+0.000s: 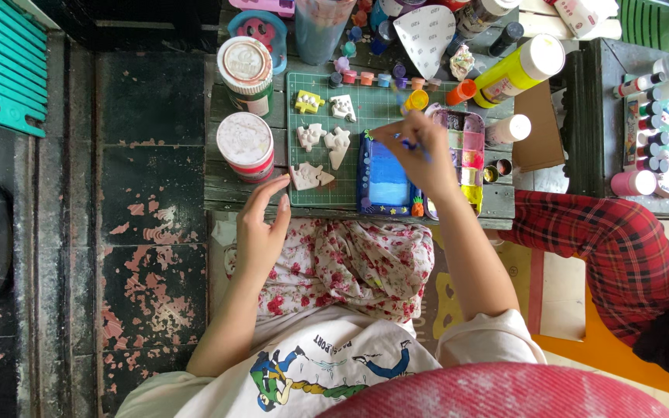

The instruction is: The person paints a small ceramic figurine with yellow paint using a fine brush. They dip the brush into a paint palette and a water container, then apply paint to the figurine held in the left hand. The figurine is placed on a green cutting mat after painting.

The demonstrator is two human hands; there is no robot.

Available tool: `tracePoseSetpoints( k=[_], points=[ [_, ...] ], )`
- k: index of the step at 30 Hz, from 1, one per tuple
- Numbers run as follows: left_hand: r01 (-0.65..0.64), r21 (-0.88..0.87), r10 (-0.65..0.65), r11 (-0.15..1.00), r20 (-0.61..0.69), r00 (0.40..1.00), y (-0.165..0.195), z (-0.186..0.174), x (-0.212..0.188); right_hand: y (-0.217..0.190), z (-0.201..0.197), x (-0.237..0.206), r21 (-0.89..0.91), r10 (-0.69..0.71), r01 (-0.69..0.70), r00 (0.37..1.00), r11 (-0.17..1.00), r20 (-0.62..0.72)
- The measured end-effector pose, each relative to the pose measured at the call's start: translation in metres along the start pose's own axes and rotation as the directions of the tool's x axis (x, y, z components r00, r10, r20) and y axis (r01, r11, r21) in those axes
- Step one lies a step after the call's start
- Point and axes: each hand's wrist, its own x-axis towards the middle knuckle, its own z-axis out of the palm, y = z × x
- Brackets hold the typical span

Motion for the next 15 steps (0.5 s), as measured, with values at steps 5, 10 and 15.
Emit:
tracePoseSetpoints(
  k=[5, 10, 15],
  points=[
    [-0.047, 0.043, 0.048, 0.998, -0.007, 0.999, -0.005, 0.013, -0.003, -0.018, 0.026, 0.002, -0.358, 0.062, 0.005, 0.983, 0.934, 0.174],
    [-0.122, 0.096, 0.124, 0.988, -0.015, 0.992, -0.01, 0.025, -0.004, -0.026, 0.044, 0.009, -0.384, -0.061, 0.158, 0.966, 0.91, 0.253],
    [-0.114, 0.087, 0.116, 0.99, -0.013, 0.993, -0.013, 0.026, -0.004, -0.021, 0.045, 0.008, -0.448, 0.126, -0.018, 0.969, 0.894, 0.212]
  ],
)
